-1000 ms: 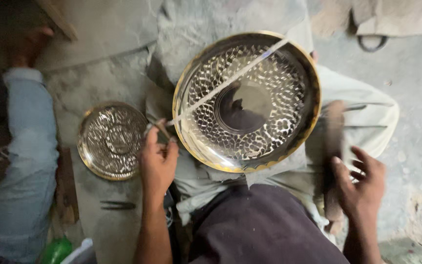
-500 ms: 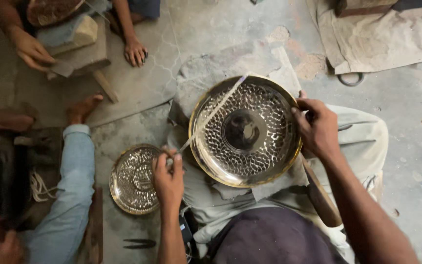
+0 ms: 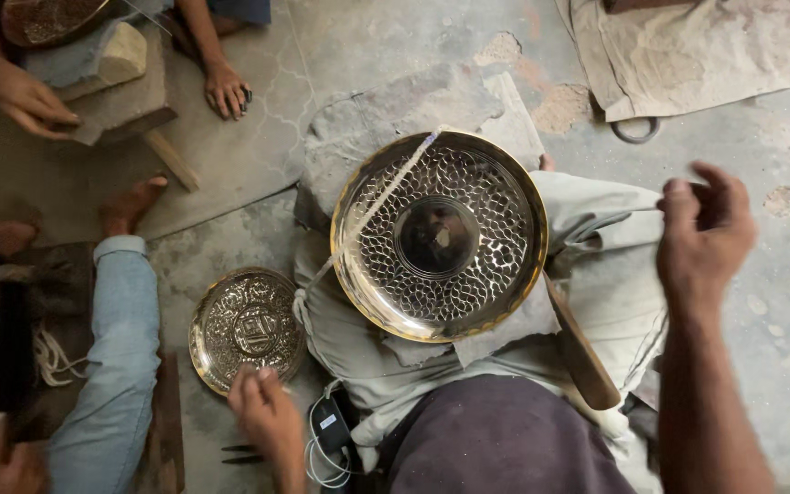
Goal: The person sits on the floor holding a small punch against a decorative brass tray and strikes it repeatedly with a wooden mallet, working the patterned surface. The person repositions the punch across the tray's center and rim areas while a second finished tray lies beside the work.
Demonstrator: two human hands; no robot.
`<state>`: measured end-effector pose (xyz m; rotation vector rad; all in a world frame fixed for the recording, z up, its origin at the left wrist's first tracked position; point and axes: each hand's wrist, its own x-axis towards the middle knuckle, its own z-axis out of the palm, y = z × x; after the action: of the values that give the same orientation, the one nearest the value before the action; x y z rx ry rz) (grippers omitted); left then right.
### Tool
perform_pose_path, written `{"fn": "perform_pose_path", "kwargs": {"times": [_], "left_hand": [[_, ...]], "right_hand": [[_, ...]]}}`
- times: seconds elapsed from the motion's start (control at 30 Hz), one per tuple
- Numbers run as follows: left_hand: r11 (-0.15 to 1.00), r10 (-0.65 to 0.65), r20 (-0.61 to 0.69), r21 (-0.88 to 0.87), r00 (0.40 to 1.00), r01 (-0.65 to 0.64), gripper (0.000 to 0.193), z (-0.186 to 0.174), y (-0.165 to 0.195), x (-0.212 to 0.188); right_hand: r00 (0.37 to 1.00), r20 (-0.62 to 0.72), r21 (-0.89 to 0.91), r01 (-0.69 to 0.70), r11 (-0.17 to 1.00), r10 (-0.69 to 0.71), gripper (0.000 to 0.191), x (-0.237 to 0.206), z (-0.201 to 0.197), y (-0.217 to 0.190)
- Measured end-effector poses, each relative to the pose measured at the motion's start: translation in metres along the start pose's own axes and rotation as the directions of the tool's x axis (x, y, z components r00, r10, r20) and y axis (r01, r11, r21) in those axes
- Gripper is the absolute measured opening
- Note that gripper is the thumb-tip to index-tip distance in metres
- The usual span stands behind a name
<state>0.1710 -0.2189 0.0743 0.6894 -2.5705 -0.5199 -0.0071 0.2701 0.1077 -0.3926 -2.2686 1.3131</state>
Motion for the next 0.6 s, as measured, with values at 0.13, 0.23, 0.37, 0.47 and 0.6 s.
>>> {"fn": "perform_pose_path", "kwargs": {"times": [0.13,0.23,0.37,0.47,0.6], "left_hand": [[0.972,-0.235,0.374,0.114,0.897,0.208,0.032,0.01,-0.023,-0.03],[0.632,-0.339,0.891,-0.024,0.304,0.775,0.029,0.027,-0.001,-0.066],[0.611,0.145,0.922,-0.369,0.36,0.7,0.027,0.007,0.042,-0.072],[0.499,0.136,0.917,-0.391,0.376,0.774,0.027,-0.04,0.071,-0.04],[0.489,-0.037,0.733,-0.579,0.679,0.652,0.025,-0.042,0.127,-0.022]], "right_hand": [[0.997,0.073,-0.18,-0.018,0.984,0.031,0.024,0.001,-0.012,0.02],[0.976,0.099,-0.58,0.214,0.786,-0.192,0.053,-0.024,0.006,0.022],[0.949,0.241,-0.774,0.314,0.549,-0.204,0.077,-0.06,0.009,0.027],[0.95,0.29,-0.571,0.27,0.775,-0.118,0.045,-0.073,-0.013,0.03],[0.786,0.454,-0.587,-0.091,0.804,0.42,0.048,-0.088,-0.029,0.035]]}}
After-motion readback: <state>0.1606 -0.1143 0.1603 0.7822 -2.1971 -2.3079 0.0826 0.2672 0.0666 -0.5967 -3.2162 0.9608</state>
